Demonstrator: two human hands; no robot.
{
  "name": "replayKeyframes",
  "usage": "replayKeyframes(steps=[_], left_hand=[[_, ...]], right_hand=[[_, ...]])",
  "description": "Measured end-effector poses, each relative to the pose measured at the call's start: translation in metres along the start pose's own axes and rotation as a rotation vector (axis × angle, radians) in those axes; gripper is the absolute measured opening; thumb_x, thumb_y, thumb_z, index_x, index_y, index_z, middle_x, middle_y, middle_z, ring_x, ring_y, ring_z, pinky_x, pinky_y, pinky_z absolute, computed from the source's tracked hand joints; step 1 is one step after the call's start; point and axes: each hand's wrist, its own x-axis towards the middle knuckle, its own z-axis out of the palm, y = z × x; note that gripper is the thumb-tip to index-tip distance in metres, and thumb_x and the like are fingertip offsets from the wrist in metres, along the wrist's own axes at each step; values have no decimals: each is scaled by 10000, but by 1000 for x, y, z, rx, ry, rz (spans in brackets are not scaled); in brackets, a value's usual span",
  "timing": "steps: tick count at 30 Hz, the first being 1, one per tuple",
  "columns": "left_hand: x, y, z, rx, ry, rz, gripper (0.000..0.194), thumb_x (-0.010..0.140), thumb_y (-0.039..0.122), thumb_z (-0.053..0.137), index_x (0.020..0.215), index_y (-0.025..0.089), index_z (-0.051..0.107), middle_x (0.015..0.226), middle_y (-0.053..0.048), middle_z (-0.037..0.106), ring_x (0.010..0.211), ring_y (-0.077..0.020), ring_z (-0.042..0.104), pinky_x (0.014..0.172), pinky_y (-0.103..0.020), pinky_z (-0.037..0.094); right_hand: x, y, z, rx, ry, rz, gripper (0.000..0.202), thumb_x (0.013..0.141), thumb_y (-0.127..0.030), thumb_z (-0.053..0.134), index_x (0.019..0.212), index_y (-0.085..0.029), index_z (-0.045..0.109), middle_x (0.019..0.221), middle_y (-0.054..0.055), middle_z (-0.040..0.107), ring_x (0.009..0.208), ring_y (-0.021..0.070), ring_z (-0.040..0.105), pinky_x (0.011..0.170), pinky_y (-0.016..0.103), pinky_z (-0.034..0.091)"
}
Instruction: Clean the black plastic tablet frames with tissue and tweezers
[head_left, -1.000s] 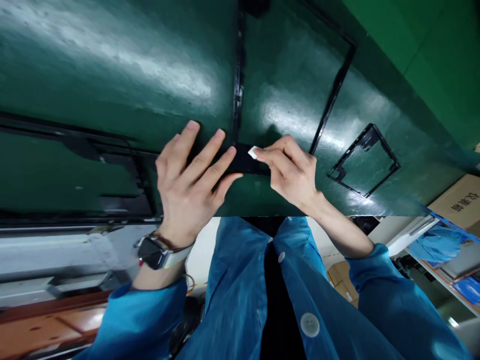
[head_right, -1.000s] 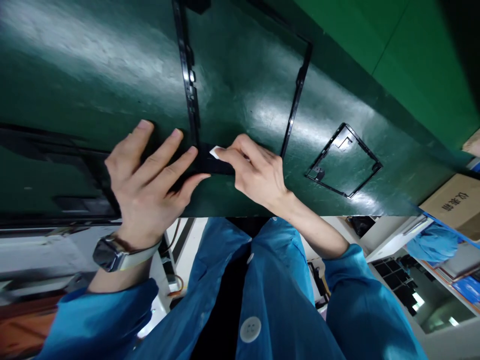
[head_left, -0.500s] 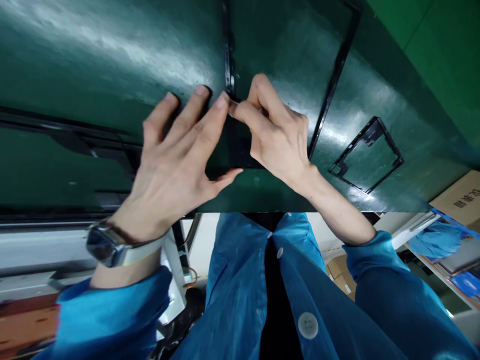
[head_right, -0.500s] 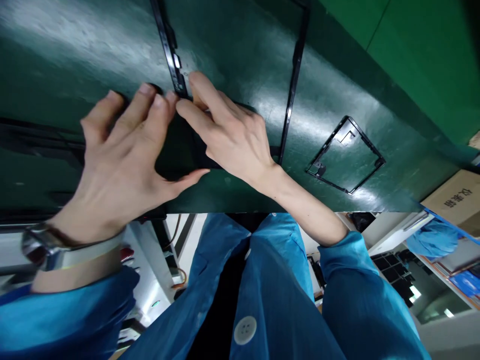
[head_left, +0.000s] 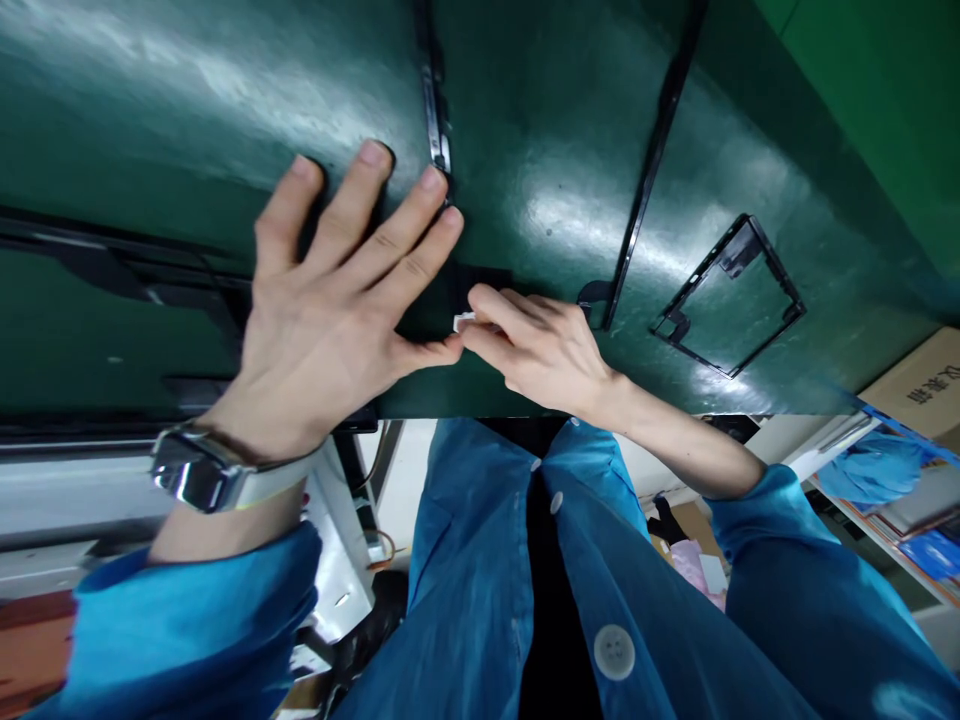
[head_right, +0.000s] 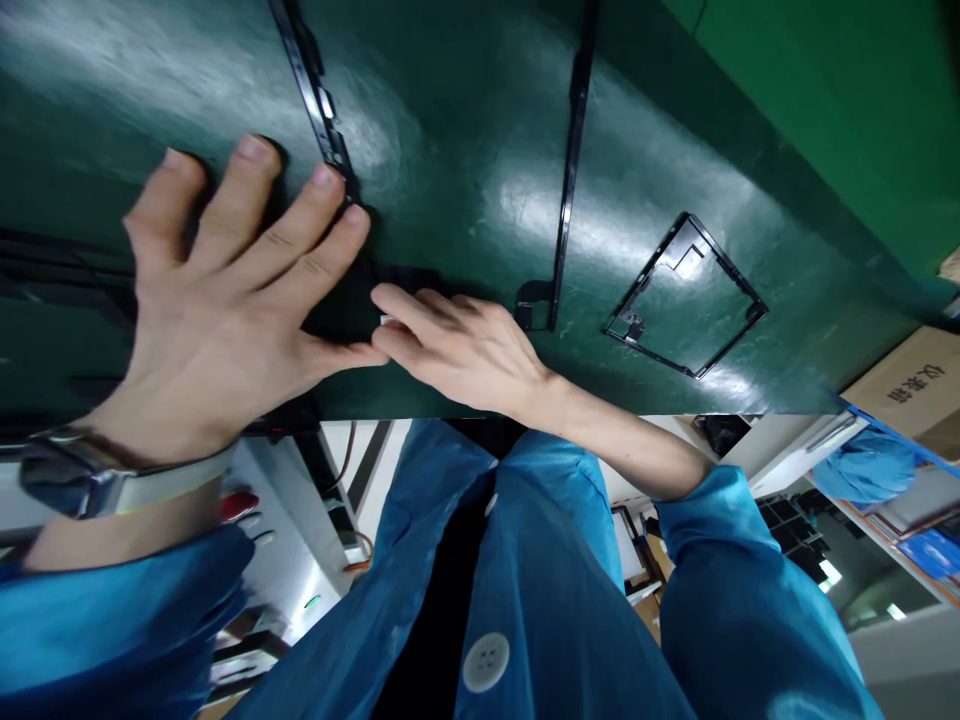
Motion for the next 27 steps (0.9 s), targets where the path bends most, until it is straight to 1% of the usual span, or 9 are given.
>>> replayKeyframes(steps=[3,7,9,12,16,19,21,23,27], left_hand=[[1,1,0,-2,-7,-9,993,954,767,709,1761,429,237,1851,12,226,1767,-441,72,1436,-830,4],[2,4,-2,-38,-18,-69,1005,919,803,731,1744,391,330,1840,4,272,1761,-454,59,1436,-825,-58],[2,3,-2,-25,-31,-62,1022,922,818,713,1752,378,312,1848,2,252,1756,-461,36,1437,-826,-63],[1,-1,-1,36,-57,-18,965,997,780,619,1776,389,204,1868,15,168,1751,-467,-10,1406,-866,-67],[1,-8,1,24,-55,-6,868,1047,705,558,1773,425,175,1867,45,142,1749,-471,-35,1375,-884,-100],[2,-10,0,-20,-45,-18,865,1037,721,566,1767,438,197,1863,56,159,1750,-477,-30,1377,-867,-130],[3,-10,-3,-32,-65,-13,860,1039,754,528,1765,452,180,1865,73,130,1750,-467,-64,1373,-860,-155],[3,-11,-4,-37,-98,-16,859,1036,778,503,1762,468,167,1864,96,96,1749,-450,-108,1372,-842,-189],[4,-13,-5,-64,-133,-53,875,1009,808,529,1754,472,218,1857,125,97,1755,-432,-129,1388,-794,-233]], right_hand=[[-3,4,3,93,74,53,456,1189,-180,330,969,-200,728,1092,-35,748,882,39,703,744,190,555],[8,11,0,157,107,198,505,1197,-199,273,1196,-209,778,1075,-43,696,957,5,723,825,138,546],[15,13,-2,142,106,212,572,1201,-219,215,1177,-189,785,1036,-35,663,972,1,722,850,137,543],[19,10,-2,134,105,173,602,1203,-228,202,1049,-173,781,996,-40,670,944,11,694,861,142,531],[8,0,3,82,-17,92,540,1214,-187,239,1021,-160,742,1069,-9,718,984,72,692,835,223,542],[-1,-3,5,36,-111,34,507,1220,-174,236,1058,-152,715,1171,15,722,1037,99,703,822,258,540],[-5,-1,6,10,-74,9,470,1220,-171,263,1049,-155,701,1162,4,718,1022,93,700,815,259,524],[-9,2,6,-2,15,7,419,1220,-175,312,1038,-161,689,1101,-13,714,975,80,692,795,254,504],[-17,6,7,17,127,33,325,1204,-150,388,1051,-169,674,993,-36,684,889,66,662,766,249,471]])
